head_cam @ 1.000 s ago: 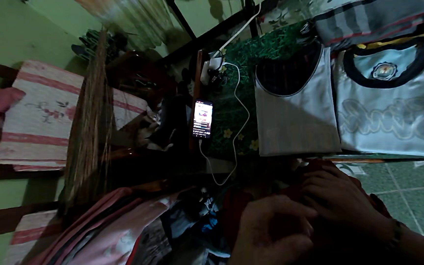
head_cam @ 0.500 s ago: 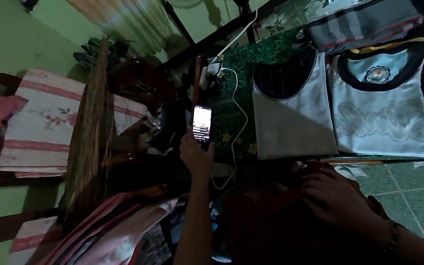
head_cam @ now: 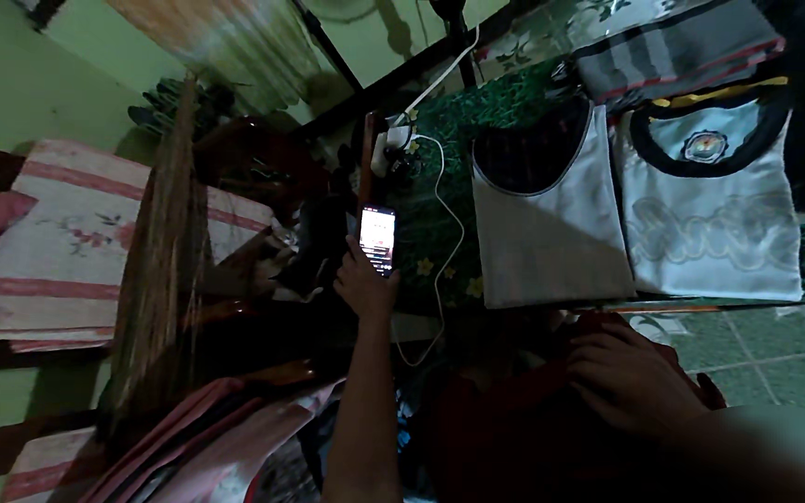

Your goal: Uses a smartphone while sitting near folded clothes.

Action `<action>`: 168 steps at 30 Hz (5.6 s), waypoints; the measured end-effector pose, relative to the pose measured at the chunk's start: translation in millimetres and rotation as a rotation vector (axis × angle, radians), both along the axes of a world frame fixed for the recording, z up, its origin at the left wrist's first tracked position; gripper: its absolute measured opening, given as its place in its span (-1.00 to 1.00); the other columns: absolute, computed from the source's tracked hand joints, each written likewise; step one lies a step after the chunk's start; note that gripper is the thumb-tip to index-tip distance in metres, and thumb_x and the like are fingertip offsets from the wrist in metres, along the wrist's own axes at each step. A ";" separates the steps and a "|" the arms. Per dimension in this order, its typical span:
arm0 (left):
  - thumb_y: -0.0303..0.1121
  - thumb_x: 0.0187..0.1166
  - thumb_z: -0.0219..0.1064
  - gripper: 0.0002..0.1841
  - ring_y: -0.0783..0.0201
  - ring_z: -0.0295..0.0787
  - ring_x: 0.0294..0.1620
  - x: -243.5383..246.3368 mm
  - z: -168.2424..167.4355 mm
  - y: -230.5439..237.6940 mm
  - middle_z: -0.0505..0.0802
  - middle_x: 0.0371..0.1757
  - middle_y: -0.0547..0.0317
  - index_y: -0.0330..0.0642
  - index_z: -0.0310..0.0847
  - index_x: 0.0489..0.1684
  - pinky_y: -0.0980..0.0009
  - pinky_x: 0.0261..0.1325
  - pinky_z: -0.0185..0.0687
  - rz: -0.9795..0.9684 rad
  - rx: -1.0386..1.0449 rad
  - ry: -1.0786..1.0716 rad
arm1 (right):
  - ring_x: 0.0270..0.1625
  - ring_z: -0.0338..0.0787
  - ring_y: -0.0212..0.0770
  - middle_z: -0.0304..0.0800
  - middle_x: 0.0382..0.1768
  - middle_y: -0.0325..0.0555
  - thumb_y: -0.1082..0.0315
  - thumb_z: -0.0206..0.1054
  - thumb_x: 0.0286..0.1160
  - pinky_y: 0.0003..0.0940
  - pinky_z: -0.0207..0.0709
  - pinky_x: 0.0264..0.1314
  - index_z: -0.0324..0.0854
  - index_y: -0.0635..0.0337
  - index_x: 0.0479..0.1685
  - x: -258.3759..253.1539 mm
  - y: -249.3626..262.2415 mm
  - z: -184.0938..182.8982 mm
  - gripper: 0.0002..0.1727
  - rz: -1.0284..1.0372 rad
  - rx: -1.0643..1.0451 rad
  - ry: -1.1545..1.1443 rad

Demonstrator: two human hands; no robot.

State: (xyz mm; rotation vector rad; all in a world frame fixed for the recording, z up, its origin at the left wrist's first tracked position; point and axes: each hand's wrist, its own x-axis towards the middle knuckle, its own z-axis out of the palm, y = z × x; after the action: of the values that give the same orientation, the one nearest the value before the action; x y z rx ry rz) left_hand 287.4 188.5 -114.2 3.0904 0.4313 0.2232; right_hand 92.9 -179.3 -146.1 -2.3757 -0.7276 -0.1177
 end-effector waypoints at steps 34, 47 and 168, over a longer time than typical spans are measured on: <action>-0.28 0.17 0.68 0.23 -0.53 0.52 0.40 15.3 7.9 -19.2 0.44 0.56 -0.50 -0.01 -0.21 0.93 -0.33 0.08 0.65 0.013 -0.020 0.107 | 0.34 0.74 -0.15 0.88 -0.05 -0.35 0.09 0.15 0.55 0.17 0.36 0.58 0.80 -0.09 -0.23 -0.1 0.5 -0.4 -0.71 0.001 -0.003 -0.009; -0.24 0.18 0.67 0.17 -0.51 0.50 0.42 20.2 5.0 -21.3 0.40 0.61 -0.47 0.05 -0.10 0.92 -0.37 0.12 0.59 0.042 0.035 0.141 | 0.35 0.74 -0.16 0.88 -0.05 -0.35 0.10 0.16 0.55 0.18 0.36 0.58 0.80 -0.09 -0.23 -0.9 0.9 -0.7 -0.72 -0.005 0.006 -0.004; -0.56 0.47 0.28 -0.34 0.29 0.80 0.19 -179.3 61.3 -95.3 0.79 0.27 -0.09 -0.43 0.28 0.68 0.40 0.29 0.74 -0.244 -1.145 -0.363 | 0.30 0.74 -0.33 0.71 0.32 -0.30 -0.48 -0.09 0.60 -0.27 0.69 0.30 0.24 -0.28 0.70 96.9 127.0 36.0 -0.21 0.388 1.377 1.154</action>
State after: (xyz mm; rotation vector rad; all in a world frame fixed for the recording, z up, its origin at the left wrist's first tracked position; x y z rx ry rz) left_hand 108.1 93.2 -52.9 1.8990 0.0867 0.3562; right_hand 189.7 -52.3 -110.1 -0.6948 -0.2772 0.6531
